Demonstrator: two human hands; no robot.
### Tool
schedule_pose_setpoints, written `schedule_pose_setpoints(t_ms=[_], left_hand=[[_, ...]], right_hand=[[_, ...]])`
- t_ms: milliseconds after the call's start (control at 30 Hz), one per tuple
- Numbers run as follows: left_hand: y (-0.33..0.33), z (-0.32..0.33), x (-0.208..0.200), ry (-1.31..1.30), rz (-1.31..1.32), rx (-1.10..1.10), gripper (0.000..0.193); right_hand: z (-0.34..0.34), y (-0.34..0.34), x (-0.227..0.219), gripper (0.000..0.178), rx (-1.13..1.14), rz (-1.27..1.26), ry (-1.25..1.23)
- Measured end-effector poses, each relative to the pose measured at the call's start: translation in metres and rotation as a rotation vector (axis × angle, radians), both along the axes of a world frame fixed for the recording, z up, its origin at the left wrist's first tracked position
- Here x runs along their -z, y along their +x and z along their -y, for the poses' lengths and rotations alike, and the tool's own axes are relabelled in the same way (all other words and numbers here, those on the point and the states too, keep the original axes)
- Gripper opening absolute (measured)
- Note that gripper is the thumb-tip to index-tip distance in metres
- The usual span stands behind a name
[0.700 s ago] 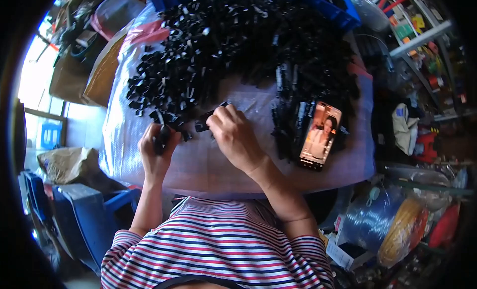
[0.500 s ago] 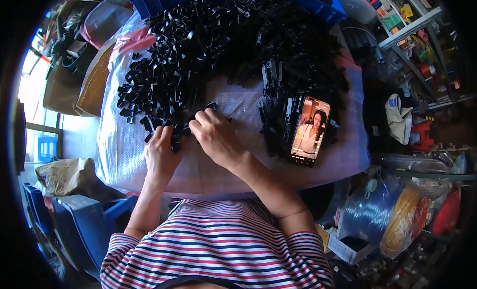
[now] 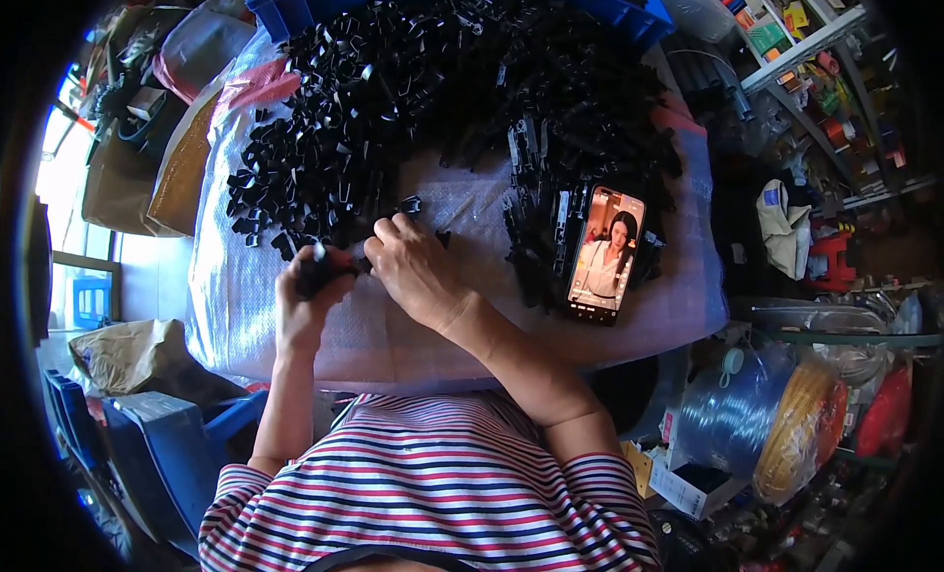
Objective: Assembling small black plastic components by hand at a workbench.
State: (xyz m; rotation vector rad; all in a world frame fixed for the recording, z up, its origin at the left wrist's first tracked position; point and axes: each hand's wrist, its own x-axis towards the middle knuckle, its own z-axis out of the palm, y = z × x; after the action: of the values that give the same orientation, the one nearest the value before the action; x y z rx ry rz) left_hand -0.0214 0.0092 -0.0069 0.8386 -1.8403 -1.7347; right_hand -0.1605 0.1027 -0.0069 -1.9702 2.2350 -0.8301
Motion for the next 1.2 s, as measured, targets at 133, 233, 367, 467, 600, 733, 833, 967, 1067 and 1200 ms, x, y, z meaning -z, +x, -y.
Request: schedule_pose_setpoints(t_ms=[133,233,367,467,600,733,833,967,1067,1200], left_hand=[[-0.001,0.008,-0.001,0.396,-0.207,-0.003,0.024],[0.001,0.009,-0.001,0.651,-0.248,-0.078,0.026],[-0.006,0.002,0.002,0.752,-0.328,-0.08,0.025],[-0.016,-0.008,-0.002,0.799,-0.32,-0.115,0.026],[-0.016,-0.006,0.001,0.882,-0.319,-0.073,0.024],[-0.014,-0.003,0.003,0.87,-0.293,0.018,0.02],[-0.015,-0.005,-0.004,0.811,-0.272,0.01,0.019],[-0.016,-0.002,-0.003,0.642,-0.252,0.032,0.019],[-0.015,-0.001,-0.001,0.627,-0.236,0.031,0.019],[-0.02,-0.007,0.0,0.617,-0.289,0.004,0.018]], right_hand=[[-0.003,-0.006,-0.006,0.02,0.004,0.04,-0.044],[-0.009,-0.007,-0.017,0.027,0.073,0.608,-0.173],[-0.015,0.003,-0.033,0.036,-0.017,0.992,-0.205],[-0.01,0.011,-0.024,0.031,0.015,0.555,-0.35],[-0.013,0.009,-0.024,0.027,-0.001,0.541,-0.324],[-0.015,0.008,-0.024,0.023,-0.011,0.45,-0.285],[-0.014,0.007,-0.023,0.022,0.0,0.393,-0.306],[-0.013,0.005,-0.024,0.024,-0.009,0.374,-0.342],[-0.013,0.005,-0.026,0.025,-0.013,0.426,-0.374],[-0.015,0.005,-0.028,0.026,0.002,0.372,-0.356]])
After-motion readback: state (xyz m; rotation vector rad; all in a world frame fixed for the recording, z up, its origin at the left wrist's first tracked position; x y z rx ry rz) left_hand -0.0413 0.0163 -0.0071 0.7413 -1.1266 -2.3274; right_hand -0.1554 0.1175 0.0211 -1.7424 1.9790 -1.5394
